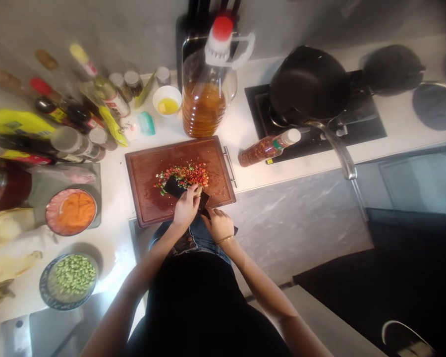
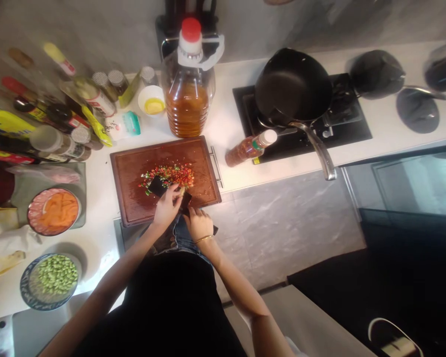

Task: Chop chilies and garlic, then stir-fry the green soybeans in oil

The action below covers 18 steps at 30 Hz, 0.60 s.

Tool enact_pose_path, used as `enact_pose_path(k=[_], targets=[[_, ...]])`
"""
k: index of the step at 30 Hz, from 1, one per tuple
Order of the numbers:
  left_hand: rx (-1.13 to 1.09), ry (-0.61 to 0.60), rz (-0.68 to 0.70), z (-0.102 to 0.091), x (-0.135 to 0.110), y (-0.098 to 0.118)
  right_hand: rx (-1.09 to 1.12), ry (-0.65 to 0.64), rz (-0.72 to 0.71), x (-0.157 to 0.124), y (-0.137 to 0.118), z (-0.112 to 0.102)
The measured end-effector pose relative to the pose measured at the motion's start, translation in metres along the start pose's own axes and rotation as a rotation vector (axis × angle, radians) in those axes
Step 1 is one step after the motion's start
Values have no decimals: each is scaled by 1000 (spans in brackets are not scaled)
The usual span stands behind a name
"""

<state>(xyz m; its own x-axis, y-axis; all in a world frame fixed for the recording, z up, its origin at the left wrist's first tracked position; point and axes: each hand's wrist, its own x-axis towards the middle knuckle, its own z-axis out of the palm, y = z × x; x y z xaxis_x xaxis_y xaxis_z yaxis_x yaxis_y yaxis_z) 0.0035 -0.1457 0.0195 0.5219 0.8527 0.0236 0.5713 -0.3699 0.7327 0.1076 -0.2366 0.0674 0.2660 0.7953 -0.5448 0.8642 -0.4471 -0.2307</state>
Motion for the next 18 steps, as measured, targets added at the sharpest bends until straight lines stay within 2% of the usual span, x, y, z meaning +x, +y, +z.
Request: enact_pose_path(k=[3,7,11,13,15,18], targets=[[30,34,-52,-7,12,-19,-13,12,2,-5,6,1],[64,93,-154,-25,30,-41,-11,68,-4,-17,20,3],[-48,164,-239,-44,34,-45,65,155,21,-28,36,7],[-227,211,-336,-51,32,-44,160,188,54,-30,45,9],[-532,239,-463,-56,29,-44,307,206,80,-29,52,13],[-1020,196,-618,-64,25,-51,590,186,84,-21,61,19]])
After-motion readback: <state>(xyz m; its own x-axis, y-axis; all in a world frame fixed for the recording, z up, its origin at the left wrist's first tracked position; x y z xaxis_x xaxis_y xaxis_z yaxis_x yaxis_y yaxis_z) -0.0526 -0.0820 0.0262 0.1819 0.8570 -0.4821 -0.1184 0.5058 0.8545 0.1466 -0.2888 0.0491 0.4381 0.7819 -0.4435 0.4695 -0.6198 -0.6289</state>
